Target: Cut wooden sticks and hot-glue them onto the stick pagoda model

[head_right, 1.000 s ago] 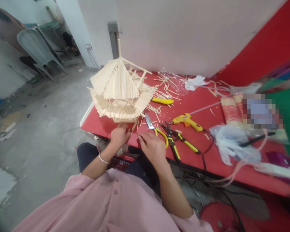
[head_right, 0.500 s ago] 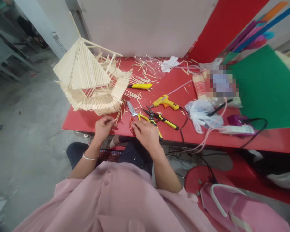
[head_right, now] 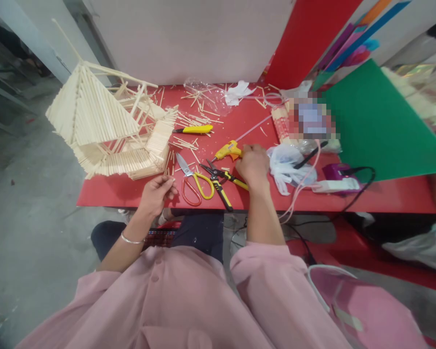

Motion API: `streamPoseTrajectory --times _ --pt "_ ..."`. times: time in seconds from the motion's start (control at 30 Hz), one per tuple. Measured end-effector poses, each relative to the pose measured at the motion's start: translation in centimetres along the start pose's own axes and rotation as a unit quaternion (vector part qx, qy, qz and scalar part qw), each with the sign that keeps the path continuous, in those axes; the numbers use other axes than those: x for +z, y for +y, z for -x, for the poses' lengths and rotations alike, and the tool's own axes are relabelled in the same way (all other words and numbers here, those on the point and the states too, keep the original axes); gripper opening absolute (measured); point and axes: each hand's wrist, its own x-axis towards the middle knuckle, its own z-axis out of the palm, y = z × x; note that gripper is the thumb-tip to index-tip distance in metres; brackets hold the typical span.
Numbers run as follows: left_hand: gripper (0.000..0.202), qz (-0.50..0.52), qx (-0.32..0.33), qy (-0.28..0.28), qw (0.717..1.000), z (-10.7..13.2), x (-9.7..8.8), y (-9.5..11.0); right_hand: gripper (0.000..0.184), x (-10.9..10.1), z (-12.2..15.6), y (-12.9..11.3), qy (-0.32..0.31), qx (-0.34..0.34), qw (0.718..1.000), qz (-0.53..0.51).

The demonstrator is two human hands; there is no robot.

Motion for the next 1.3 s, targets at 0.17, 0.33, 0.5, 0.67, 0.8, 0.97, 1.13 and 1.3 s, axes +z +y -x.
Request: streamPoseTrajectory --times 0.17,0.33,0.5,0.67,0.8,0.97,1.13,1.3 --pt "0.034 0.042 -0.031 -0.027 0.998 1.0 0.8 0.8 0.036 0.0 -3.3 0.0 -0.101 0.025 0.995 -0.002" --pt "0.037 0.087 -0.051 -0.024 0.995 3.0 0.0 2.3 0.036 -3.4 -0.4 -0.7 -0.007 0.033 0.995 -0.093" --pt "0.042 0.16 -0.066 -0.035 0.984 5.9 -0.4 4.9 0.038 -8.5 3.3 -4.2 0.146 0.031 0.969 -0.197" --pt "0.032 0.178 -0.007 -0.031 0.983 8.1 -2.4 9.5 0.027 -12.8 4.6 -9.1 0.263 -0.052 0.947 -0.176" --pt "0.019 0.154 0.03 0.016 0.987 8.0 -4.6 13.6 0.037 -14.9 4.6 -13.3 0.296 -0.15 0.929 -0.166" --pt "0.009 0.13 0.015 0.064 0.989 6.2 -5.8 16.3 0.061 -15.7 4.5 -17.8 0.3 -0.244 0.915 -0.117" --pt "0.011 0.103 0.01 0.069 0.992 4.3 -6.1 16.8 0.071 -15.0 3.9 -19.9 0.312 -0.211 0.926 -0.041" --pt "0.014 0.098 0.004 0.06 0.993 3.5 -6.3 17.1 0.068 -14.7 3.5 -20.4 0.323 -0.225 0.919 -0.022"
